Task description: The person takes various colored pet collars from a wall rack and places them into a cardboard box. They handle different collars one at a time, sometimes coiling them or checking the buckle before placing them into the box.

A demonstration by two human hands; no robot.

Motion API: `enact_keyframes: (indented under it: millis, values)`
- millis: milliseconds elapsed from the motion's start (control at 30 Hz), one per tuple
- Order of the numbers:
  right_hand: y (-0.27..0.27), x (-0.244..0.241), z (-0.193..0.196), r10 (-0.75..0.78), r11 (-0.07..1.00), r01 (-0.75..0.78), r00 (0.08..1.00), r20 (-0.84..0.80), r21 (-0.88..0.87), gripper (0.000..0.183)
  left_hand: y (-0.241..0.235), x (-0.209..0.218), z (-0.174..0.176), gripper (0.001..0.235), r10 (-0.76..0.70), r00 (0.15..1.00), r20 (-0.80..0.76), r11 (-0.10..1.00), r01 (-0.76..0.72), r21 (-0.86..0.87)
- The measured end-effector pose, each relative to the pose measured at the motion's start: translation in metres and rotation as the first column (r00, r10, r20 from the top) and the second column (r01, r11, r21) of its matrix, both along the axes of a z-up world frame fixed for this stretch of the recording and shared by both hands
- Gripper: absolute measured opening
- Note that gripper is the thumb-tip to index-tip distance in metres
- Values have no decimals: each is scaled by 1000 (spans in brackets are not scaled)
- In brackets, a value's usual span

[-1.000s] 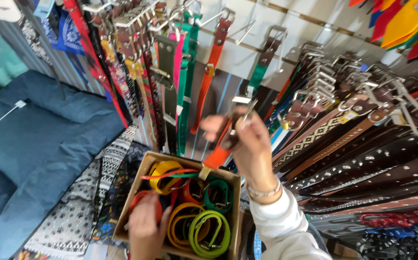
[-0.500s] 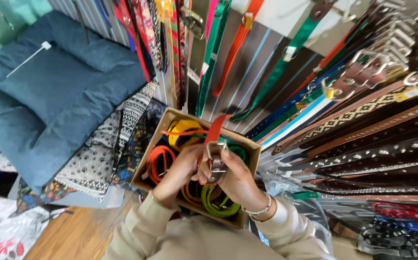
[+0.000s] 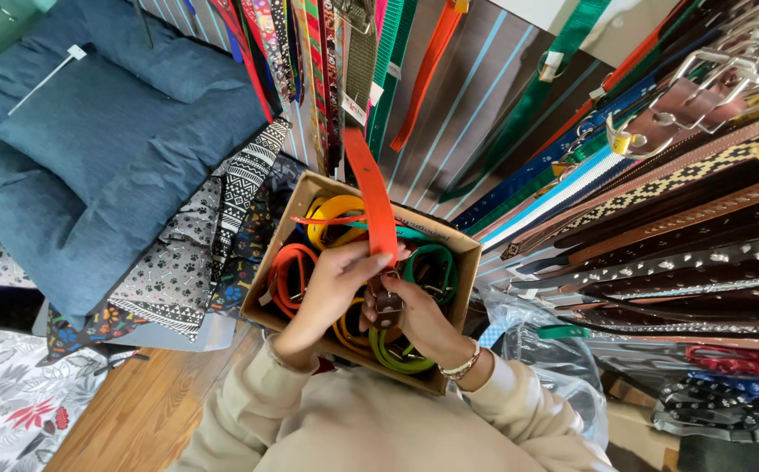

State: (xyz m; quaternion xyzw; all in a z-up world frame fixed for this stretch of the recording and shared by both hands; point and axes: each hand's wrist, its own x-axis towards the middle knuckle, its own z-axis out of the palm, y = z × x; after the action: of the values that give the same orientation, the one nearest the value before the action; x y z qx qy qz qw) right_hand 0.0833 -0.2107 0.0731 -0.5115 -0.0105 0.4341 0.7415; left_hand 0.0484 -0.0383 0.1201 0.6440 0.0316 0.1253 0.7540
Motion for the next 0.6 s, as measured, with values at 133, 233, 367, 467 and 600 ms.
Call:
enact_keyframes:
  millis: [133,233,367,467,600]
  values:
    - [-1,14,-13,-59,998,57,983,-174,-19,31,-2,-8,15,19,-7,998,67,998,4,56]
    - [-3,19,-8,-53,969,127,946,-321,214,25,0,-13,7,24,-58,998,7,997,58,-56]
    - [-4,19,-13,-18,969,66,980,-200,237,54,3,-21,7,29,-73,960,271,995,52,82]
    - [-1,14,5,-41,991,47,998,-52,126,67,3,-28,17,23,-65,921,385,985,-4,175]
    - [1,15,23,-98,994,98,995,0,37,60,1,-20,-21,19,-66,820,569,967,-88,240]
